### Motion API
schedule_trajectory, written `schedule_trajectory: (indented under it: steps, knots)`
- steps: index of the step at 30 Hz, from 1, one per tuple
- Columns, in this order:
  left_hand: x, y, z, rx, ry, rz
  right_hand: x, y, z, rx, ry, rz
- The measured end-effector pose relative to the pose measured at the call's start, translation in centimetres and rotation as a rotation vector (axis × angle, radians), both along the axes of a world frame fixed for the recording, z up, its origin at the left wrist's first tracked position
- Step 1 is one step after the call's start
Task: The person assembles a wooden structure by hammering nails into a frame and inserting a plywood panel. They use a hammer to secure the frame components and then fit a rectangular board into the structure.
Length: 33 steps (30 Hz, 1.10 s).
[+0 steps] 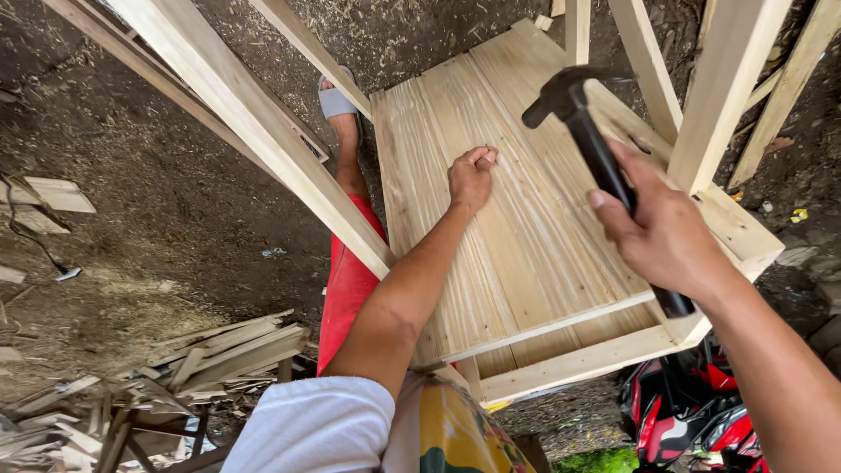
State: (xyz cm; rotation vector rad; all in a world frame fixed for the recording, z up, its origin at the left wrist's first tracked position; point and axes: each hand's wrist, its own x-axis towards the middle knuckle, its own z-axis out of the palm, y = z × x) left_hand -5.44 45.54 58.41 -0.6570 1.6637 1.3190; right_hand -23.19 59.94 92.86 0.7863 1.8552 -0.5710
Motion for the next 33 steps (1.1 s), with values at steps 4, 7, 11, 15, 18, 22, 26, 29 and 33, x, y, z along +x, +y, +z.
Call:
schedule_trajectory:
  steps: [4,7,11,15,18,22,26,29,33]
  knots:
    - [-0.1,-0.1,0.1,0.036,0.068,0.108,-0.5,-0.5,-4.4,-0.092,0.152,0.287]
    - [-0.5,-0.2,0.4,0.047,0.010,0.046,-0.8,-1.4,-6.3,-0.078,0.117,0.347]
    - [-1.0,-0.4,1.0,0.014,0.006,0.009,-1.2,-2.5,-8.2,-0.034,-0.007,0.430]
    - [-1.8,-0.6,1.8,0.007,0.000,0.002,0.2,-3.3,-10.0,-0.034,-0.031,0.470]
    - [-2.4,-0.9,2.4,0.001,-0.004,0.012,1.5,-4.0,-11.3,-0.036,-0.053,0.503]
    - [-3.0,-0.9,2.5,-0.037,-0.127,-0.156,1.1,-4.6,-12.5,-0.096,-0.026,0.605]
    - [-2.5,-0.7,2.0,-0.008,0.000,-0.045,-0.6,-3.9,-12.0,-0.063,0.022,0.561]
    - [-1.7,-0.6,1.4,-0.036,-0.013,-0.085,-0.4,-3.8,-11.0,-0.032,0.207,0.423]
    - [-1.3,-0.5,0.6,-0.008,0.020,-0.028,0.0,-5.0,-11.7,-0.024,0.226,0.573]
